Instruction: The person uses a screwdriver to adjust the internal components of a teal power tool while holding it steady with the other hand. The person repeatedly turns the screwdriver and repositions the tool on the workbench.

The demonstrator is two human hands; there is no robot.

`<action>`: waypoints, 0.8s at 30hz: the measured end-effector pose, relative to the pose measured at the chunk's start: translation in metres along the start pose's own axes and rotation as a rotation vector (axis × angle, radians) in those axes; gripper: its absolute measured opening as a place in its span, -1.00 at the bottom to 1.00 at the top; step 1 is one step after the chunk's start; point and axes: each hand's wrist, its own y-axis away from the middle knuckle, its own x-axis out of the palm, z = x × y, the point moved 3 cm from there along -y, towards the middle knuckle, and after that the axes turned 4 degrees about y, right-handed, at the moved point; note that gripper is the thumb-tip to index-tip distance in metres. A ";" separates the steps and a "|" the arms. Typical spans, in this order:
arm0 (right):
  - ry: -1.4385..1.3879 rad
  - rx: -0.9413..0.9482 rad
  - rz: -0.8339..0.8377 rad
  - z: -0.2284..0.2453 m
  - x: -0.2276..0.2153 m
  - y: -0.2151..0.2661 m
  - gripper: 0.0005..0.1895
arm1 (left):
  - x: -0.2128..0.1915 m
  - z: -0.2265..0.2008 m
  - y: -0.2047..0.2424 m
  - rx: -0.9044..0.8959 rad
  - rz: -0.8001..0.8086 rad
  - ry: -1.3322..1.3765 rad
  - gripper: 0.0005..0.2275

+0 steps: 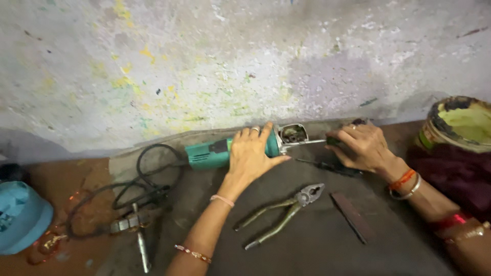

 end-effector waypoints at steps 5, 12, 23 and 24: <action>-0.033 0.008 0.000 -0.002 -0.001 0.000 -0.62 | 0.000 0.000 -0.001 -0.012 0.006 0.032 -0.11; -0.030 0.023 0.037 -0.002 -0.002 -0.004 -0.62 | 0.003 0.003 -0.001 -0.020 0.019 0.062 -0.11; -0.056 -0.017 0.032 -0.005 -0.002 0.000 -0.53 | 0.002 0.004 0.002 -0.033 0.026 0.083 -0.13; -0.051 -0.032 0.021 -0.005 -0.003 0.002 -0.53 | 0.002 0.003 0.001 -0.024 0.006 0.076 -0.13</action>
